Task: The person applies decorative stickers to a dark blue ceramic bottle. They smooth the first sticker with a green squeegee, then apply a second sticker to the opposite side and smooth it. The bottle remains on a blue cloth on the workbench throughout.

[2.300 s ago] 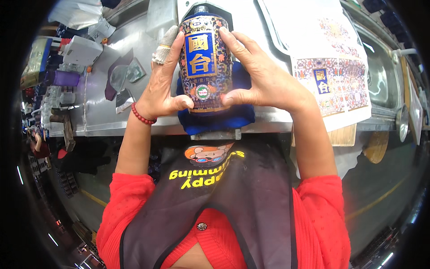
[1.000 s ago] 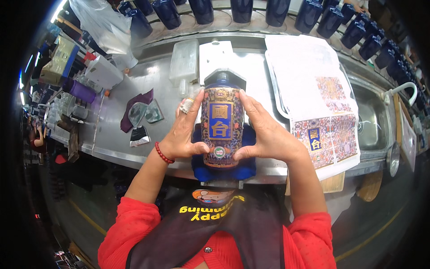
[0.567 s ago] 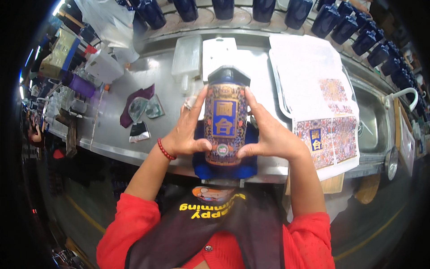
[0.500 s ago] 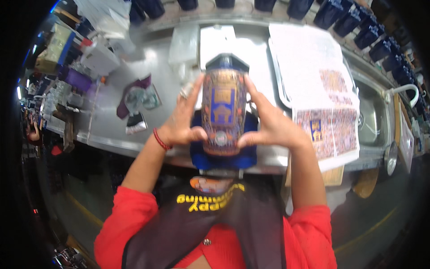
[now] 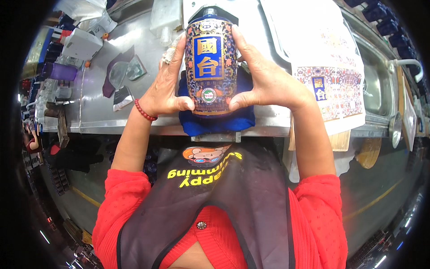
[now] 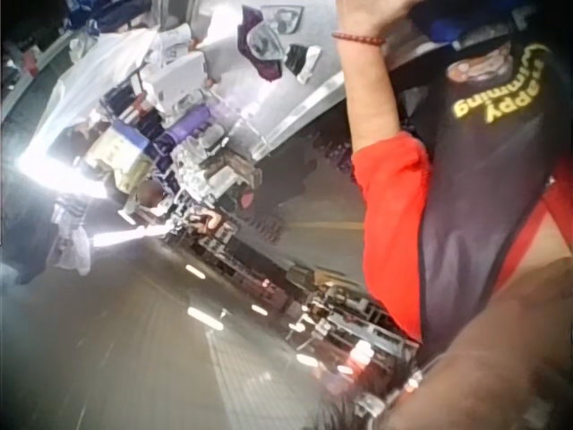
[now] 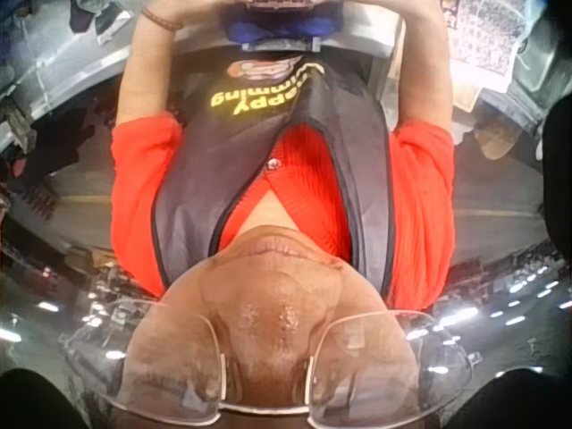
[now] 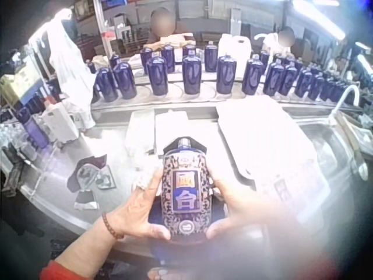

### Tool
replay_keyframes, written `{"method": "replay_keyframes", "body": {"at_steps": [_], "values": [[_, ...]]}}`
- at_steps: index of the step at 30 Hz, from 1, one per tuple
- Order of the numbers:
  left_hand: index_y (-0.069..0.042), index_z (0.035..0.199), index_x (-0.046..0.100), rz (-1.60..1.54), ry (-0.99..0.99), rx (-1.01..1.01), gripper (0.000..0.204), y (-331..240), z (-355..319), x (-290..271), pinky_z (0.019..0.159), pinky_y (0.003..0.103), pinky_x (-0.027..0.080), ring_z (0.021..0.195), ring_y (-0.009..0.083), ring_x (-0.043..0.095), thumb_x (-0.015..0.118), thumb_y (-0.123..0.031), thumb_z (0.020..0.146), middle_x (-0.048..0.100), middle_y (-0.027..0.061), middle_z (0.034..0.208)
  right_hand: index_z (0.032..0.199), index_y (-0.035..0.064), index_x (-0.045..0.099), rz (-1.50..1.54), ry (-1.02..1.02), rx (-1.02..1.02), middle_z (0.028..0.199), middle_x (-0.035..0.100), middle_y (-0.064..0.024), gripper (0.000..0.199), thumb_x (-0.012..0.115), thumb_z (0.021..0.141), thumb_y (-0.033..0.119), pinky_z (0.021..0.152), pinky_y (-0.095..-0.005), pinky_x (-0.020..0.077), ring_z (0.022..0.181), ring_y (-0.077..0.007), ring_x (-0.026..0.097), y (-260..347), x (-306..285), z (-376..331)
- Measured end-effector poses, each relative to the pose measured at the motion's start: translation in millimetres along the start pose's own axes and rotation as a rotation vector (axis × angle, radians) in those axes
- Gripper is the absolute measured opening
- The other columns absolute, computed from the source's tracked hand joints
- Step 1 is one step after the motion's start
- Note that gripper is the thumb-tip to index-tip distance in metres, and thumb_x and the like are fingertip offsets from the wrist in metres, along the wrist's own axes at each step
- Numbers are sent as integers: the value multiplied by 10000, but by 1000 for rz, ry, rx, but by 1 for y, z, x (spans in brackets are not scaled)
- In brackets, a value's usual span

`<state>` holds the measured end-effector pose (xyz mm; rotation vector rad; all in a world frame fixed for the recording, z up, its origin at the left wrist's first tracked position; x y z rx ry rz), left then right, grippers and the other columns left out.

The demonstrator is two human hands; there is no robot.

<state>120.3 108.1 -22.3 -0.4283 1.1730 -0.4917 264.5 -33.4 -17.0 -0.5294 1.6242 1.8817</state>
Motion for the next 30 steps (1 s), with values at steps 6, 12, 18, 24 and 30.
{"method": "replay_keyframes", "body": {"at_steps": [6,12,18,24,30], "values": [[-44,1633,40,-14,-4,11,1418,3,-2,2,1220,579,57,1520,446,205,637,-894,668,219,297,1629,1625,23,40,20,12,1,1655,182,-269,1455,908,600,586,1228,-424,265,1500,-383,278,-9,5,-3],[-33,1630,48,22,9,10,1409,0,-2,1,1214,584,56,1534,441,180,671,-860,674,219,293,1629,1555,53,260,-204,-94,-10,1485,441,-214,1149,903,666,395,979,-411,516,1275,-347,568,21,-25,-5],[-62,1636,37,-9,10,-14,1403,-2,0,1,1213,606,47,1531,434,188,713,-822,669,205,286,1633,1026,83,612,-330,152,-58,820,706,-131,257,768,822,80,663,-410,566,744,-348,715,81,-40,42],[3,1616,13,-87,5,-60,1441,3,-10,5,1215,600,50,1525,424,218,694,-843,669,243,308,1613,869,144,599,-888,-102,-386,773,508,-5,170,721,751,139,640,-381,426,691,-201,560,142,-42,91],[45,1603,17,-123,2,-90,1412,-21,-37,10,1208,606,60,1507,452,228,660,-844,713,233,327,1605,879,112,711,-85,253,-379,795,602,-11,174,772,740,27,740,-369,538,759,-214,633,136,-12,50]]}}
Point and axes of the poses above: each hand's wrist, its own z-axis towards the middle knuckle, its own x-axis out of the palm, y = z × x, the point moved 8 cm from there along z, towards the middle knuckle
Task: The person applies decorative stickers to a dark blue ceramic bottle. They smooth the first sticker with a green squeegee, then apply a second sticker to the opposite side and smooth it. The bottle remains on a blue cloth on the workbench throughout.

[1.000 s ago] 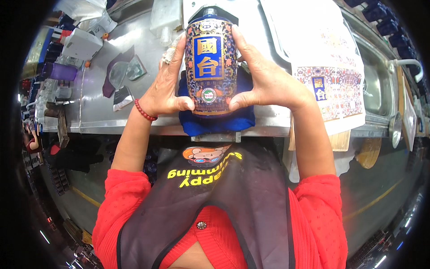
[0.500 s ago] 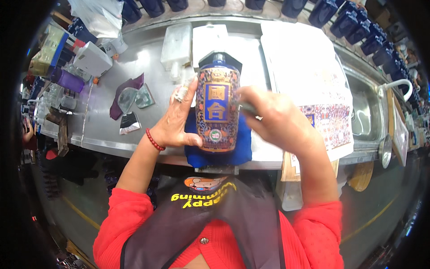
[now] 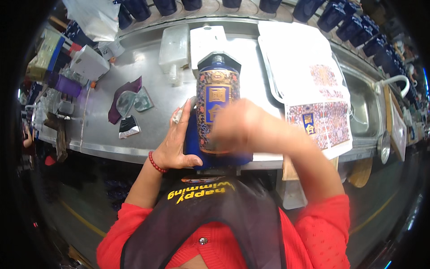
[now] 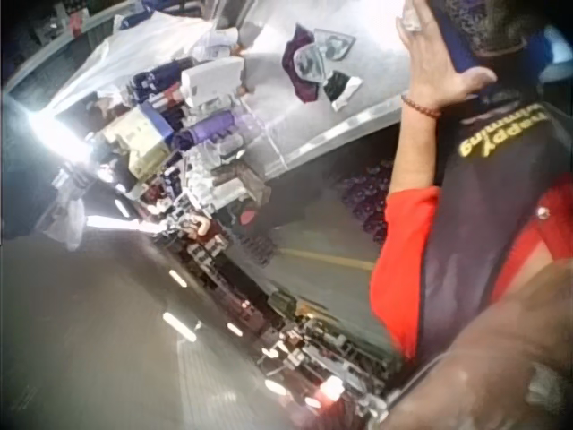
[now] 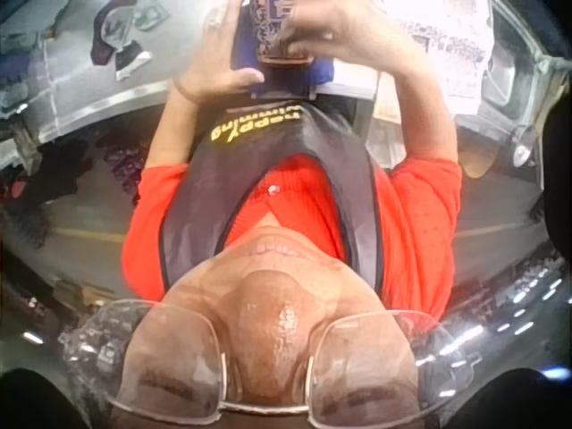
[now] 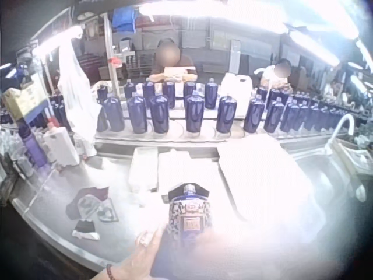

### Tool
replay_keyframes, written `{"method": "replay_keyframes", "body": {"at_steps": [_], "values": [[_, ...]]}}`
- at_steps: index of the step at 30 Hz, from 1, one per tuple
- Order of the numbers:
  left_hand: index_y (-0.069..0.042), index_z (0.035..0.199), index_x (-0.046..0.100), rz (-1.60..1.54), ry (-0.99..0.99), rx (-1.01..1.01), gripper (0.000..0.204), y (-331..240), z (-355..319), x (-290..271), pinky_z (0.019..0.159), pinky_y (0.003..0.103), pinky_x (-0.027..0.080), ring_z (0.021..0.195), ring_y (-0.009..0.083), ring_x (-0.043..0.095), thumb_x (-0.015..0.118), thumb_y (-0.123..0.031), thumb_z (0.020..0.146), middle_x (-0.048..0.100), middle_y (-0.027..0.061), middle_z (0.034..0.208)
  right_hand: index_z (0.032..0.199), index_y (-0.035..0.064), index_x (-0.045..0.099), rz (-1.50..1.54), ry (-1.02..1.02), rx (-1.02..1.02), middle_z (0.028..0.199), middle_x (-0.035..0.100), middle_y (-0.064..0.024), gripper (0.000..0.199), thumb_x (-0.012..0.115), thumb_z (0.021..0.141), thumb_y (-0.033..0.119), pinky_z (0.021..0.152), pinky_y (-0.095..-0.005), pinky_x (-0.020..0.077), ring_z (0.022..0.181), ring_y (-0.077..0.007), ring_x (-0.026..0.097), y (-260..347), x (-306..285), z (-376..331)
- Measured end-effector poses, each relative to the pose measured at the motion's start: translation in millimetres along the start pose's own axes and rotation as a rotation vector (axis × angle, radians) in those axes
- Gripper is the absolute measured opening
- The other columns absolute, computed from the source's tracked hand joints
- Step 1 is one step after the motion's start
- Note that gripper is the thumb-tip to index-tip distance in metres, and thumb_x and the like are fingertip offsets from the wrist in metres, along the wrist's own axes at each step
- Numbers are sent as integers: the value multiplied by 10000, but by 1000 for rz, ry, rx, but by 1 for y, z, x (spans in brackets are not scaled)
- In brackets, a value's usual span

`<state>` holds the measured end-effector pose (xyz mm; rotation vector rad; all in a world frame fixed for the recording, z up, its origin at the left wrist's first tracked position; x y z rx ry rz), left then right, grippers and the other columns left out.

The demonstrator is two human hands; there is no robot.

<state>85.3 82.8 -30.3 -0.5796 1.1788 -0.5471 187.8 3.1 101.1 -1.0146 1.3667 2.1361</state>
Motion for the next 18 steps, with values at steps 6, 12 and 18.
{"method": "replay_keyframes", "body": {"at_steps": [6,12,18], "values": [[-15,1615,125,252,-196,15,1306,-35,-4,0,1171,648,51,1441,478,278,861,-524,663,310,275,1581,902,149,728,-473,-453,-17,840,618,-5,197,806,729,97,739,-395,436,707,-179,561,5,2,-50],[-182,1569,402,552,-283,108,1041,-64,4,11,1148,665,87,1408,433,346,863,-469,682,465,169,1513,987,30,646,678,-916,674,859,659,6,177,736,955,178,687,-212,469,778,-62,589,-65,68,-149],[-84,1559,405,251,-363,123,959,-52,6,7,1145,712,47,1419,449,390,840,-397,764,638,130,1332,1008,36,667,832,-1149,575,853,670,32,156,722,976,178,672,-185,477,765,-22,575,-68,63,-161]]}}
Point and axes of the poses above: each hand's wrist, its own z-axis towards the middle knuckle, its own x-axis out of the palm, y = z × x, the point moved 8 cm from there along z, towards the middle knuckle
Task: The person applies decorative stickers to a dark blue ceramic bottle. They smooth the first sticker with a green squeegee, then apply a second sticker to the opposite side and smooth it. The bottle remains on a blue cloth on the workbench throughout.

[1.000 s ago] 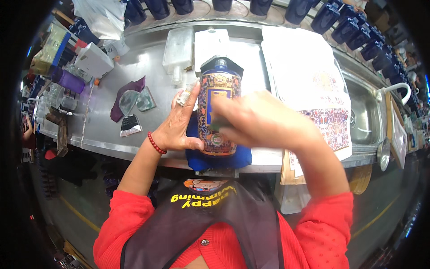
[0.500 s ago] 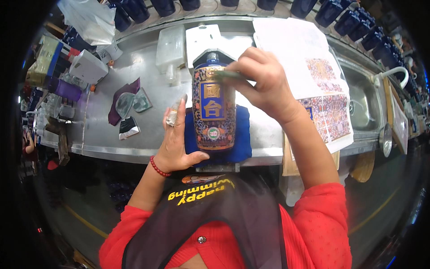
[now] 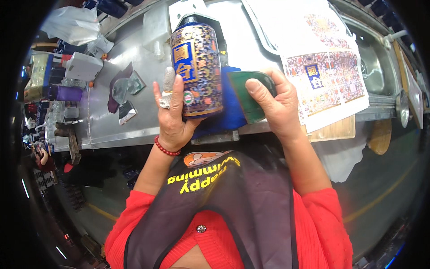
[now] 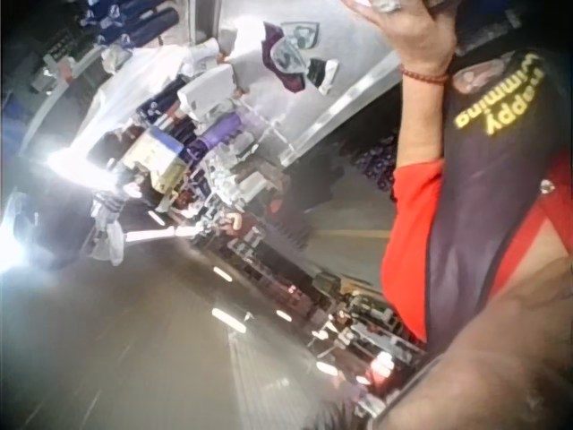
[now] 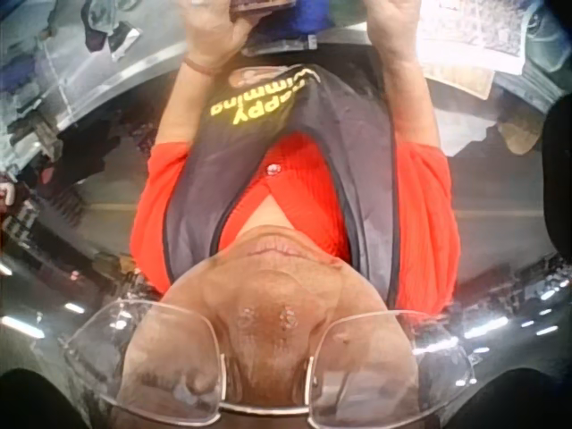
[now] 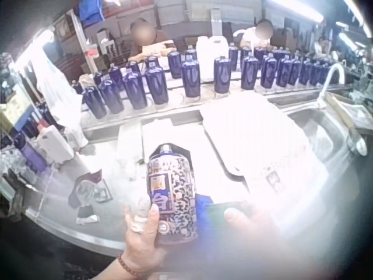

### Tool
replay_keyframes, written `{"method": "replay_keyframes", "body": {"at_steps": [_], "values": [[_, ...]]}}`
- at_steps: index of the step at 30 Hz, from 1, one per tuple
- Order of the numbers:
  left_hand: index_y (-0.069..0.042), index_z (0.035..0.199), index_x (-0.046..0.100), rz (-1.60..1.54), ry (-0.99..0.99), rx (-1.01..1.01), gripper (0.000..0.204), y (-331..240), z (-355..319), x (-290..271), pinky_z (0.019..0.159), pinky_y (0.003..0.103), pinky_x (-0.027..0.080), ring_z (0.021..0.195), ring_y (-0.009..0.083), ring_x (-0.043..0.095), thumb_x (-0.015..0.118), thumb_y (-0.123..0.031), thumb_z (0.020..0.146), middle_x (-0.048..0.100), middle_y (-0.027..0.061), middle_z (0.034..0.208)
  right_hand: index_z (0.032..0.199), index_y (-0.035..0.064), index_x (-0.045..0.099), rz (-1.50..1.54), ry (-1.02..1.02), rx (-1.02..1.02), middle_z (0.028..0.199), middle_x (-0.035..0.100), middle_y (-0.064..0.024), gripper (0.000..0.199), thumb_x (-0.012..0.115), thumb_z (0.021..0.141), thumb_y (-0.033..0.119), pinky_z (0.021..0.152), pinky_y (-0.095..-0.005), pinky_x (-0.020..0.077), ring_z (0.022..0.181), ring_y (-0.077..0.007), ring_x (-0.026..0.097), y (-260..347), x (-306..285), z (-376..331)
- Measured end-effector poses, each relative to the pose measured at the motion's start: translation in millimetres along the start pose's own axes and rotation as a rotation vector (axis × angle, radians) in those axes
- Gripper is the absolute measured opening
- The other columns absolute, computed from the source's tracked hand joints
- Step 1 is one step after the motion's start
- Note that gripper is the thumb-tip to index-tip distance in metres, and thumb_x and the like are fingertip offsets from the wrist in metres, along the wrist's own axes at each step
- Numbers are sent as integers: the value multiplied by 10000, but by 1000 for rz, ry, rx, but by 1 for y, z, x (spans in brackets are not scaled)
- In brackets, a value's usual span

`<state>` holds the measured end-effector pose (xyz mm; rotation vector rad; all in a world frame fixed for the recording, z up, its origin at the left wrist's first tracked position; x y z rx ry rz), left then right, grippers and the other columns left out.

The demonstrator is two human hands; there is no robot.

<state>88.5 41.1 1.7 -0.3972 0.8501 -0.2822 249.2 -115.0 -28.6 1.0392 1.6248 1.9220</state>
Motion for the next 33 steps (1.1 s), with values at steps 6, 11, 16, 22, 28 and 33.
{"method": "replay_keyframes", "body": {"at_steps": [6,11,16,22,28,33], "values": [[-208,1474,538,186,81,33,707,-10,-4,-2,1201,634,39,1463,349,380,784,-215,811,623,62,1408,1016,32,670,32,17,60,833,685,11,139,715,976,158,611,-197,496,702,-42,606,-11,-7,-7],[-336,1320,668,434,170,194,438,-36,6,3,1213,623,7,1487,321,353,643,-159,920,572,57,1473,1029,37,675,34,3,60,819,691,6,137,709,979,160,598,-197,494,697,-44,617,-9,-8,-9],[-314,1270,691,462,341,233,381,-52,11,9,1210,643,37,1488,362,336,599,-177,927,554,83,1483,1045,36,656,83,-14,102,890,692,1,138,698,985,154,677,-200,513,767,-44,621,-10,-7,-7],[-177,1462,531,376,227,137,641,-44,17,6,1197,641,128,1420,442,420,730,-240,856,533,176,1478,1079,24,637,193,-33,98,945,687,-12,137,669,1002,132,708,-207,524,811,-47,618,-16,-10,-5],[12,1511,425,145,100,79,838,-21,7,-1,1176,641,201,1392,519,424,807,-282,825,488,286,1474,1095,30,627,135,-14,37,956,680,-20,136,636,1017,140,718,-204,523,824,-47,612,12,12,8],[25,1532,386,234,129,52,831,-13,-3,5,1184,639,175,1399,530,407,759,-322,876,450,306,1499,1101,26,622,-254,27,-160,914,694,-74,171,624,1005,167,716,-292,539,811,-129,659,19,59,9]]}}
Point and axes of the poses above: each hand's wrist, its own z-axis towards the middle knuckle, its own x-axis out of the palm, y = z × x, the point moved 8 cm from there along z, towards the middle knuckle
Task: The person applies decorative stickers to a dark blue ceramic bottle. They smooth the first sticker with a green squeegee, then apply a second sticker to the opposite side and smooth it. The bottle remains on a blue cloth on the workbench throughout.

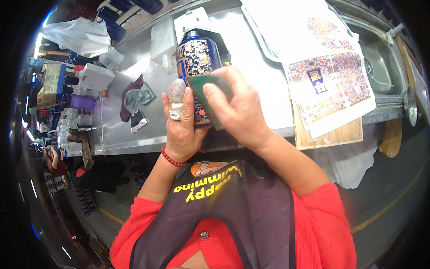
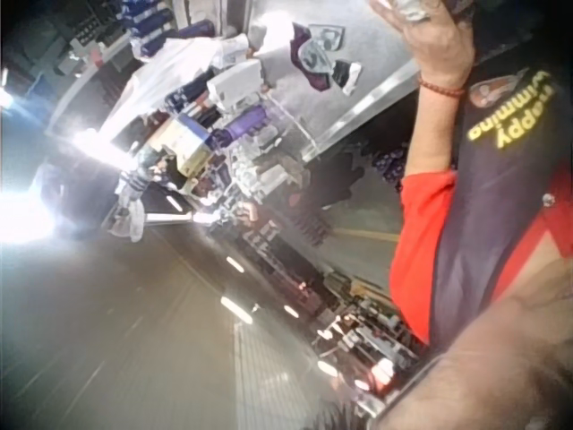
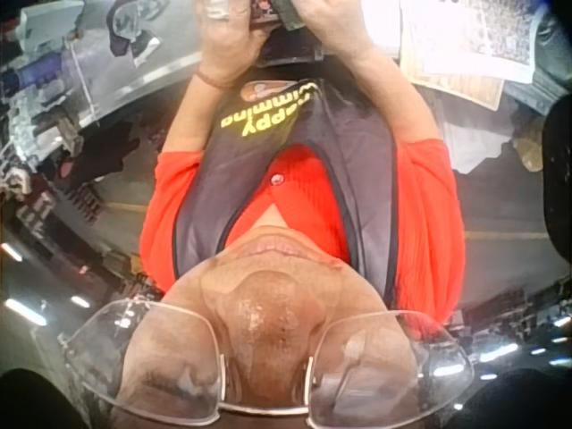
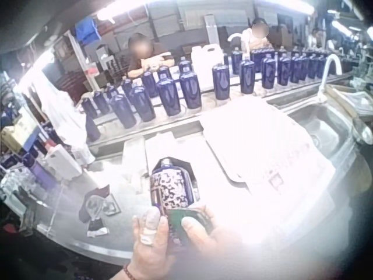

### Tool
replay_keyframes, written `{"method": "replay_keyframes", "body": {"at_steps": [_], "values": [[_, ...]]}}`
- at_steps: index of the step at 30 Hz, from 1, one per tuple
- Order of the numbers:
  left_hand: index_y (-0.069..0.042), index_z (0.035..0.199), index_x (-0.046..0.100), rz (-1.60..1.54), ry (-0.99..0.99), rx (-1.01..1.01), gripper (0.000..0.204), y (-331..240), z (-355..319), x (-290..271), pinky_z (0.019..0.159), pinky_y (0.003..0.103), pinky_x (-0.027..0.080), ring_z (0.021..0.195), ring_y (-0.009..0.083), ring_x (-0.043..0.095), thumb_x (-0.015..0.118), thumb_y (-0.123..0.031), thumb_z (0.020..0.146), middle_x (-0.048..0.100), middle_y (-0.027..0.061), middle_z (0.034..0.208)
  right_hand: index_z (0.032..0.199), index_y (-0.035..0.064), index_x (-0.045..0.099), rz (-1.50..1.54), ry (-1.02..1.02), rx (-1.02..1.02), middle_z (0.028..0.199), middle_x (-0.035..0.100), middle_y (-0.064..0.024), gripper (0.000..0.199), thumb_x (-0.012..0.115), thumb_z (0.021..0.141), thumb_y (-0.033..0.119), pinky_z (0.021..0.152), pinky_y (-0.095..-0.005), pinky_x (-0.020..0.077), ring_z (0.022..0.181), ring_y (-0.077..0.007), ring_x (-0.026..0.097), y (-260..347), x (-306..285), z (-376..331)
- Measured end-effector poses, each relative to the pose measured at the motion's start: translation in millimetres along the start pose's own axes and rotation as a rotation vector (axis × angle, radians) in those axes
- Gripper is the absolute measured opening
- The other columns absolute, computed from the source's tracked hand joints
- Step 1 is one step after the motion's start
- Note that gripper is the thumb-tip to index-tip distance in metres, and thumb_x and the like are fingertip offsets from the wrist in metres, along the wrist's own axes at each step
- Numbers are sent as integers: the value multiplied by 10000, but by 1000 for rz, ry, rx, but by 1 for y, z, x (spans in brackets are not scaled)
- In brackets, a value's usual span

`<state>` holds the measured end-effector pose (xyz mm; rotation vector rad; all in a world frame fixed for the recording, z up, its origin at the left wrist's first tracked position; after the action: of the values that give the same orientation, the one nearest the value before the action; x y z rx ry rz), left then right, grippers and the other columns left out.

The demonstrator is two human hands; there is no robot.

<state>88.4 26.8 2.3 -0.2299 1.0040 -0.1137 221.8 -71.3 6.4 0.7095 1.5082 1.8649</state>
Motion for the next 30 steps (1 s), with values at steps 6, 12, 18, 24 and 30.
{"method": "replay_keyframes", "body": {"at_steps": [6,12,18,24,30], "values": [[115,1538,287,-56,-2,29,842,2,-1,2,1215,598,146,1445,472,388,717,-292,938,477,296,1485,1087,-2,606,-38,-95,104,899,692,-72,211,645,1013,192,725,-276,531,813,-109,641,-27,-15,-18],[4,1537,381,-209,-27,10,781,8,-5,4,1202,622,123,1430,460,412,757,-173,875,526,240,1466,1089,8,618,254,-160,195,893,656,4,169,636,1021,161,723,-211,490,815,-43,570,-42,-28,-26],[-297,1400,629,-19,-11,-17,636,0,-6,4,1207,595,110,1429,459,395,737,-51,823,473,260,1517,1105,8,623,167,-115,128,888,653,2,183,633,1023,171,705,-225,488,798,-47,561,-41,-21,-21],[-282,1368,660,114,30,113,490,-18,1,-2,1243,529,86,1463,388,378,637,-105,912,522,180,1510,1106,6,617,103,-117,145,863,649,-8,186,638,1014,167,685,-239,489,781,-56,563,-44,-24,-22],[-97,1446,562,-108,88,78,678,-4,17,-16,1242,556,36,1480,391,345,602,-539,934,531,184,1489,1077,13,602,59,-103,117,825,622,2,166,634,1015,163,672,-241,471,754,-58,538,-41,-24,-21]]}}
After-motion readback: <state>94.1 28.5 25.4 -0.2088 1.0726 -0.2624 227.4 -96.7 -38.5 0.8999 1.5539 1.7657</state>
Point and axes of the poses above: each hand's wrist, its own z-axis towards the middle knuckle, its own x-axis out of the palm, y = z × x, the point moved 8 cm from there along z, towards the middle knuckle
